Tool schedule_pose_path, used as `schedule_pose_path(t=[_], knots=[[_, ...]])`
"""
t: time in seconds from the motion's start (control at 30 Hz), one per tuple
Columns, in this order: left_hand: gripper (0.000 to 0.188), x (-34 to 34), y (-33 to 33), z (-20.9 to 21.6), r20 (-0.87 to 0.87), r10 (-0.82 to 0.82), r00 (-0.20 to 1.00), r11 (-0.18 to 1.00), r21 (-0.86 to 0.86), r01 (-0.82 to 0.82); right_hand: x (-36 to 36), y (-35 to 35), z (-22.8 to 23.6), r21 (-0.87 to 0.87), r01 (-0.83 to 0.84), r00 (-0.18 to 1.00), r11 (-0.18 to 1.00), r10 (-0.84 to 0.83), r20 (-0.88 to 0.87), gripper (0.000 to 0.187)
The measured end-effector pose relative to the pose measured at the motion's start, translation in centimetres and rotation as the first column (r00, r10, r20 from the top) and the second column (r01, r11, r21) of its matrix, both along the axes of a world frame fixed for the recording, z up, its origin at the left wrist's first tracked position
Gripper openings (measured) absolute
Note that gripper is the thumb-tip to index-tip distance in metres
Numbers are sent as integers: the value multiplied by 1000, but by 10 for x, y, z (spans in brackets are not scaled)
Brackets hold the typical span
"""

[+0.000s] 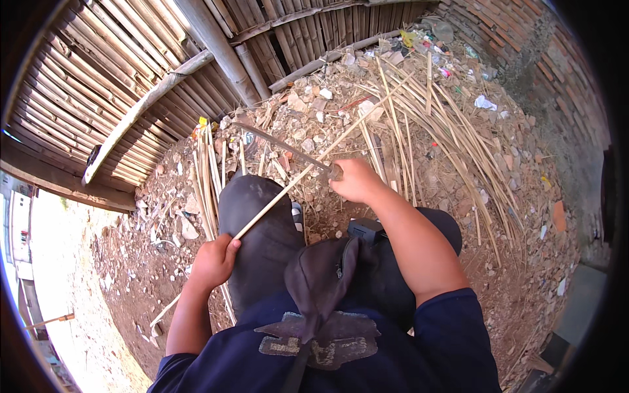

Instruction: The person shaves a bamboo stick with a machete, smoothing the surface and removing outer layers while holding the wood across their lap.

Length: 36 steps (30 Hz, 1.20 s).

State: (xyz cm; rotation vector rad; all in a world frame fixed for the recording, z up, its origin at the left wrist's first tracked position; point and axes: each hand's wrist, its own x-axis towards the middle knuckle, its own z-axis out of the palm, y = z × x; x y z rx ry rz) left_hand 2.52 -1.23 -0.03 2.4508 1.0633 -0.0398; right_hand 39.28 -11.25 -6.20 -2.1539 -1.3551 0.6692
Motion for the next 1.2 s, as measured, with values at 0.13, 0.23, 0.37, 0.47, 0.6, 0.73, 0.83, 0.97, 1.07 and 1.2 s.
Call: schedule_pose_path(t=[0.13,0.23,0.37,0.47,0.6,0.73,0.83,0.97,1.07,1.2], knots=[[36,-2,-4,-5,-23,52,998,998,24,-51,7,0,0,-73,-8,1000,997,8,4,27],[35,2,-5,-1,-24,19,1000,998,62,-17,20,-5,1,-84,13,1000,996,-11,25,25],[34,-6,0,-5,42,0,999,999,32,-1,2,-3,16,-23,124,992,992,-123,36,26],[34,-2,-2,-1,41,6,999,1000,6,-6,16,-2,7,-10,-11,1000,1000,11,12,28],[34,-1,6,-3,72,-33,997,999,11,32,27,-3,-15,-51,30,999,998,-31,-25,30],[33,-8,2,-6,60,-30,998,999,19,29,1,2,8,-6,49,999,999,-49,6,26],[33,-8,-7,-6,54,2,999,995,96,-8,-11,-2,30,-62,-118,975,991,128,183,25],[31,-6,-1,-9,-21,-21,1000,996,85,23,46,-3,-1,-83,233,972,969,-235,-16,38],[31,-7,1,-7,-11,-48,999,994,98,49,43,-9,12,-135,182,982,974,-186,-16,48],[32,-6,2,-5,-25,-16,1000,998,63,18,9,-1,21,-98,-48,998,994,52,41,25]])
